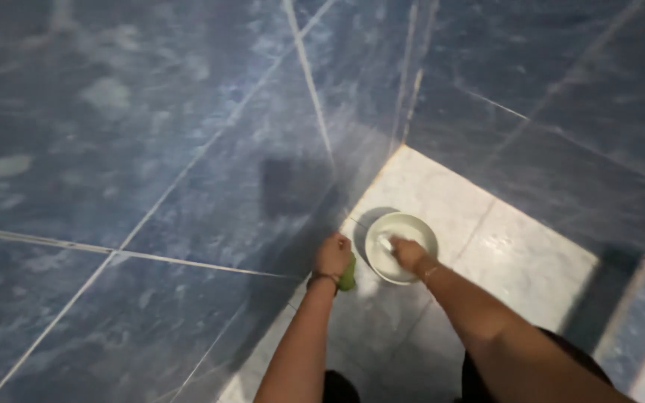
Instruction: The person cleans bathroom walls using a green cloth and a white brush. They wipe the light blue tiles, rinse the cloth at the sink, and scrub the grout lines and decorative border with the brush.
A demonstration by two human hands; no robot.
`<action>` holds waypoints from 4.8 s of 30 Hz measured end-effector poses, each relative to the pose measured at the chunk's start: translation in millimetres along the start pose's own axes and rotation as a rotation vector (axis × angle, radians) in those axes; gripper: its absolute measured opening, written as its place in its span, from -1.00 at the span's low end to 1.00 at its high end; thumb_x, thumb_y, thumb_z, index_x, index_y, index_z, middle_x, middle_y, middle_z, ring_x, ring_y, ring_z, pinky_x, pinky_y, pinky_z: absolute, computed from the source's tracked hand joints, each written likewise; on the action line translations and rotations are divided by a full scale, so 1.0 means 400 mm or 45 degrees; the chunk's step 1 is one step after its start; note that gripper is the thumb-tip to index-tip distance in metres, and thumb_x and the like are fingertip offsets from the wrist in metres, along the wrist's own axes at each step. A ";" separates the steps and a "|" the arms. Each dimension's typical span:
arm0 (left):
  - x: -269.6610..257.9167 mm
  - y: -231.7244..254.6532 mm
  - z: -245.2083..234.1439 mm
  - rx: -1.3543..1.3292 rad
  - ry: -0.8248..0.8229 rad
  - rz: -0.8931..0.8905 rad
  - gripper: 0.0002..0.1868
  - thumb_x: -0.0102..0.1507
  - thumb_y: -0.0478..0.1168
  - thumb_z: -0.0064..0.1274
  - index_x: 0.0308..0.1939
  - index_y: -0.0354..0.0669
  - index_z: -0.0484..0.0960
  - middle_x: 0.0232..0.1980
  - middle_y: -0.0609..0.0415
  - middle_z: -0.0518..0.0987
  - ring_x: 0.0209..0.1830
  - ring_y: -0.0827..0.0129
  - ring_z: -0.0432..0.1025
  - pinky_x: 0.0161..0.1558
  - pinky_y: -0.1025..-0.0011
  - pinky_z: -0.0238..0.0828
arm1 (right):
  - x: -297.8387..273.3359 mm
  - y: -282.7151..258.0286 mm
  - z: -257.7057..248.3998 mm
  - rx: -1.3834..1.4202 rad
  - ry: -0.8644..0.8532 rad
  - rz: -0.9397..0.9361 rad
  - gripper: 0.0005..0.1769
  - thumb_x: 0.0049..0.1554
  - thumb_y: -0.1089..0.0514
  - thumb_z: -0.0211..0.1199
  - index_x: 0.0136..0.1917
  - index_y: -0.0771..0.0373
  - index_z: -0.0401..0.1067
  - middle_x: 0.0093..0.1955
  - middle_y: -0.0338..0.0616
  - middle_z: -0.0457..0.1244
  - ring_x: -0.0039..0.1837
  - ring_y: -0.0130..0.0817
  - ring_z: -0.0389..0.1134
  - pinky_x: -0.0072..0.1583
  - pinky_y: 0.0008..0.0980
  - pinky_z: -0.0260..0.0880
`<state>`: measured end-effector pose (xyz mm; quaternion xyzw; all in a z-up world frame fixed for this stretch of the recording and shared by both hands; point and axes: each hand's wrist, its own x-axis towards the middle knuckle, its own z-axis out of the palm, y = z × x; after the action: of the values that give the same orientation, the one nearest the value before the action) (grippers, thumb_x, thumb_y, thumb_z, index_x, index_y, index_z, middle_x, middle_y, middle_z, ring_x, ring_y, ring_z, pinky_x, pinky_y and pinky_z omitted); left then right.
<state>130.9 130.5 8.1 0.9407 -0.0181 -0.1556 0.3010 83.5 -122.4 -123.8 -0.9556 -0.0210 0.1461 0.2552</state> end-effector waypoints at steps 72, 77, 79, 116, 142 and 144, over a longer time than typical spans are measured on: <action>-0.777 0.311 -1.005 0.622 1.614 0.014 -0.05 0.25 -0.07 0.36 0.62 -0.04 0.16 0.67 -0.20 0.02 -0.06 0.09 0.60 -0.24 0.33 0.54 | -0.248 -1.107 -0.967 -0.173 1.375 -0.898 -0.80 0.09 0.12 0.39 -0.17 0.20 0.39 -0.22 -0.03 0.24 -0.11 0.01 0.29 -0.07 -0.03 0.24; -0.755 0.317 -0.993 0.570 1.652 -0.004 0.03 0.23 -0.04 0.37 0.65 -0.05 0.09 0.70 -0.20 -0.05 0.06 0.03 0.59 -0.17 0.32 0.55 | -0.332 -1.196 -0.956 -0.522 1.317 -1.161 -0.87 -0.11 0.14 0.34 -0.25 0.08 0.43 -0.29 -0.15 0.27 -0.20 -0.13 0.33 -0.12 -0.12 0.26; -0.755 0.309 -0.993 0.577 1.677 0.042 0.05 0.22 -0.02 0.38 0.65 -0.04 0.07 0.70 -0.18 -0.07 0.14 0.00 0.58 -0.16 0.32 0.56 | -0.297 -1.162 -0.978 -0.659 1.332 -1.214 -0.91 -0.08 0.16 0.32 -0.27 0.03 0.43 -0.29 -0.20 0.27 -0.17 -0.17 0.35 -0.12 -0.17 0.26; -0.942 0.204 -1.015 0.523 1.757 0.064 -0.20 0.36 -0.24 0.26 0.60 -0.04 0.18 0.68 -0.08 -0.02 0.53 0.01 0.33 0.04 0.38 0.60 | -0.442 -1.353 -0.689 0.118 1.249 -1.313 -0.81 0.08 0.19 0.33 -0.12 0.21 0.32 -0.14 -0.04 0.22 -0.06 0.01 0.31 -0.04 -0.12 0.35; -0.860 0.214 -0.996 0.460 1.609 -0.092 0.03 0.24 -0.24 0.34 0.66 -0.06 0.02 0.71 -0.23 -0.15 0.06 0.03 0.60 -0.24 0.29 0.53 | -0.395 -1.276 -0.659 0.591 1.088 -0.881 -0.69 0.33 0.09 0.25 -0.12 0.32 0.26 -0.19 0.16 0.17 -0.12 0.21 0.24 -0.09 0.03 0.21; -0.862 0.219 -0.995 0.456 1.601 -0.085 0.03 0.24 -0.24 0.34 0.66 -0.08 0.01 0.71 -0.25 -0.16 0.09 0.00 0.59 -0.22 0.28 0.54 | -0.396 -1.276 -0.652 0.627 1.086 -0.879 -0.69 0.35 0.09 0.24 -0.11 0.32 0.27 -0.19 0.15 0.17 -0.13 0.18 0.25 -0.08 0.01 0.22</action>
<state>-70.8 326.2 462.1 0.8879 0.1651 0.4203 0.0878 25.4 177.2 386.3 -0.7807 -0.1914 -0.3409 0.4876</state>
